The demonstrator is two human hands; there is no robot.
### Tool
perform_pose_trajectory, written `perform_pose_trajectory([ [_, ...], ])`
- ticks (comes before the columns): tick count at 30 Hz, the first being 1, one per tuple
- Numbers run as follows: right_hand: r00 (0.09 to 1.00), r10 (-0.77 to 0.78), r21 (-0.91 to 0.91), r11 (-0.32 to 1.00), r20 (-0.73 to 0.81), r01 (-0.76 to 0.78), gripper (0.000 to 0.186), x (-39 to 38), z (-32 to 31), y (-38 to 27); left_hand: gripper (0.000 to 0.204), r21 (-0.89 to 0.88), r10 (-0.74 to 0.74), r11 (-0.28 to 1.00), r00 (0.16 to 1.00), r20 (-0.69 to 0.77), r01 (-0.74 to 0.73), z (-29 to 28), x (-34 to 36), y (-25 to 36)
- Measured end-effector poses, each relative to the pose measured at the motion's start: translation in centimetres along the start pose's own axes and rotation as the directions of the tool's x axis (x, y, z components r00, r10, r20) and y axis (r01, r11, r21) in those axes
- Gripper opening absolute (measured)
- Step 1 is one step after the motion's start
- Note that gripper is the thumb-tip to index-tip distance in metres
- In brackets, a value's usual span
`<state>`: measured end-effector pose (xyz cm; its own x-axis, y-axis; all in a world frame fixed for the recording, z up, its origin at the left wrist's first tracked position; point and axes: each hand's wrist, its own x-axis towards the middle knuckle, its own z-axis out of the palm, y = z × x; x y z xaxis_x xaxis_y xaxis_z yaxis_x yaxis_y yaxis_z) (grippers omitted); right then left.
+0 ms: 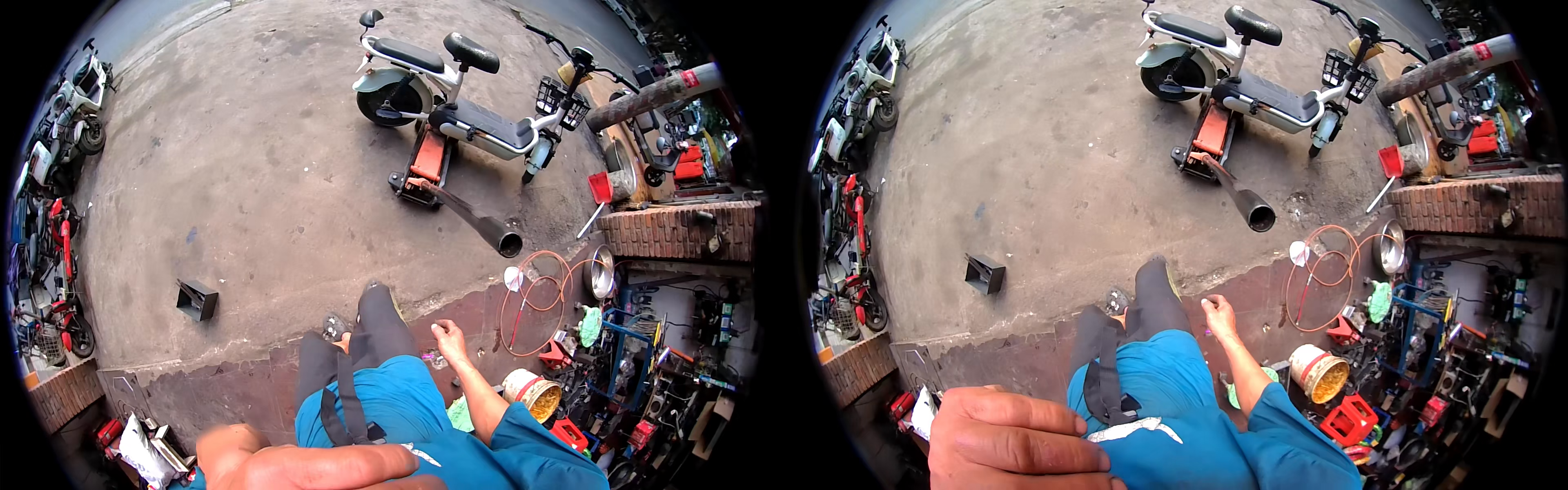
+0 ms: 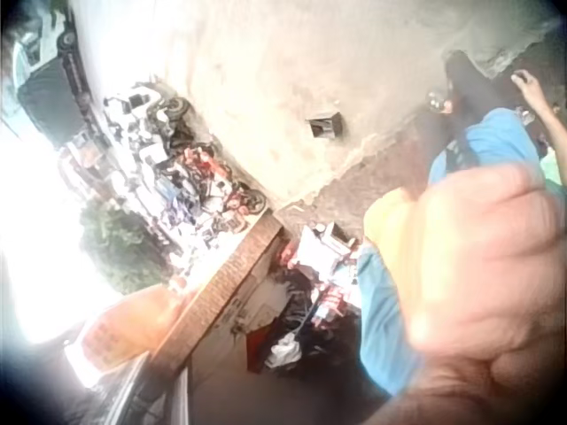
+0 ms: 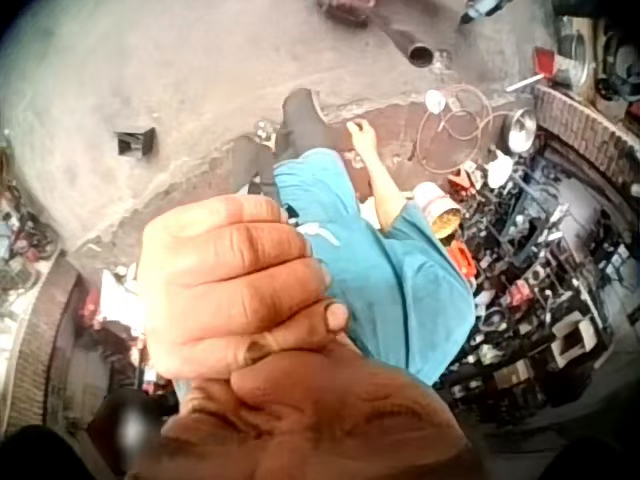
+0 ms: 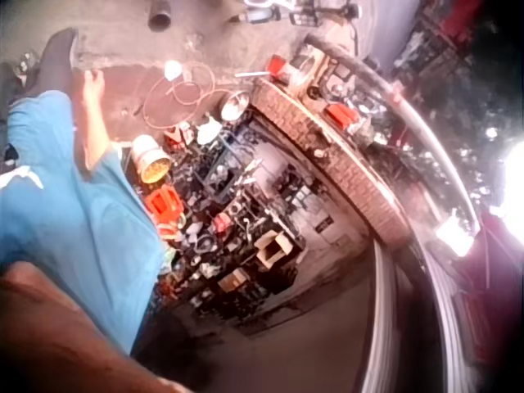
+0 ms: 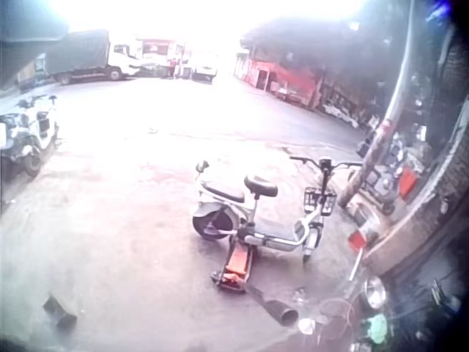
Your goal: The person repairs a scooter's rear wheel assembly. They use a screwdriver to remove a plastic cover, then a cordless impact wrench to remove bolts and a metal bracket. Finally, they use pliers to remove a cotter pin from the axle.
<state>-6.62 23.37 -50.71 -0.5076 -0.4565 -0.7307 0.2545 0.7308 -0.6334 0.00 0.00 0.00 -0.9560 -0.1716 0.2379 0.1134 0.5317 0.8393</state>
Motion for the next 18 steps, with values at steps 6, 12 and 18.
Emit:
perform_pose_trajectory([
  [6,0.987,-0.05,-0.076,0.996,-0.156,0.038,0.036,11.1,-9.5,-6.2,0.012,-0.137,0.483,0.791,0.746,-0.458,-0.596,-4.1,7.6,-12.1],
  [12,0.956,-0.055,0.021,0.998,-0.287,0.064,0.034,17.9,-7.0,-20.0,0.039,-0.332,-0.17,0.942,0.778,-0.604,-0.052,-8.5,5.2,-32.8],
  [18,0.966,-0.021,0.098,0.994,-0.258,0.048,0.037,23.8,-1.8,-28.2,0.033,-0.614,-0.847,0.515,0.466,-0.256,0.598,-7.1,1.5,-53.4],
])
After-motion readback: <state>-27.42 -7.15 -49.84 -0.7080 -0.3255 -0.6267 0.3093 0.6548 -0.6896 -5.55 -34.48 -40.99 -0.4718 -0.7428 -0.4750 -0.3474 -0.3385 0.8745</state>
